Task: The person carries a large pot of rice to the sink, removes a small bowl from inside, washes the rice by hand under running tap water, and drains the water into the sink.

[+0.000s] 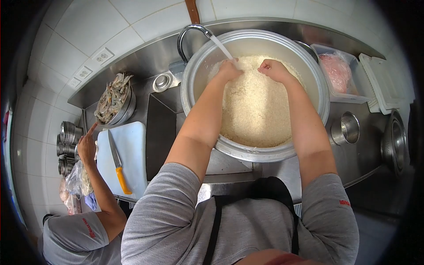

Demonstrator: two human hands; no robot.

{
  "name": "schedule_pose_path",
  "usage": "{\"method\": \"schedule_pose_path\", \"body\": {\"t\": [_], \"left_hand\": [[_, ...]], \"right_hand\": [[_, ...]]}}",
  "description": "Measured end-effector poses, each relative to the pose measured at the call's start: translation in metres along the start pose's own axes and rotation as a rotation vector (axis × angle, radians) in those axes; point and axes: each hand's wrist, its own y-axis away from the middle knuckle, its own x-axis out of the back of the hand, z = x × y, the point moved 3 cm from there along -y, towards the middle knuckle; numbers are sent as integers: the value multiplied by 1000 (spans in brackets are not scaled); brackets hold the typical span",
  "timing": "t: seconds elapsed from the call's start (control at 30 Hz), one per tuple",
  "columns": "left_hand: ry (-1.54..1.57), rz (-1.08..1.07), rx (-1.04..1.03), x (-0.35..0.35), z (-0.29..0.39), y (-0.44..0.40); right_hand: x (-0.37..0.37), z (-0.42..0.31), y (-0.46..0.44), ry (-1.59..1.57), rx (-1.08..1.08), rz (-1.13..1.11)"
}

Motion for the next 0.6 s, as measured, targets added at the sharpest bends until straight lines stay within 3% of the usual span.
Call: {"method": "schedule_pose_path", "body": {"t": [0.13, 0.2, 0.3, 0.4, 0.53, 0.6], "left_hand": [[-231, -70, 71, -9, -1, 5], [232, -260, 246, -10, 6, 14], [353, -322, 412, -5, 19, 33], [490, -394, 476, -24, -22, 5], [722, -465, 446, -34, -32, -14], [921, -288, 317, -11, -2, 3]], "right_hand": [[1, 0, 0, 3, -11, -3], [3, 0, -2, 3, -2, -5], [0, 1, -5, 3, 7, -21], [2, 1, -4, 14, 17, 1], [3, 1, -4, 5, 28, 0], [3, -2, -2, 3, 18, -5]]}}
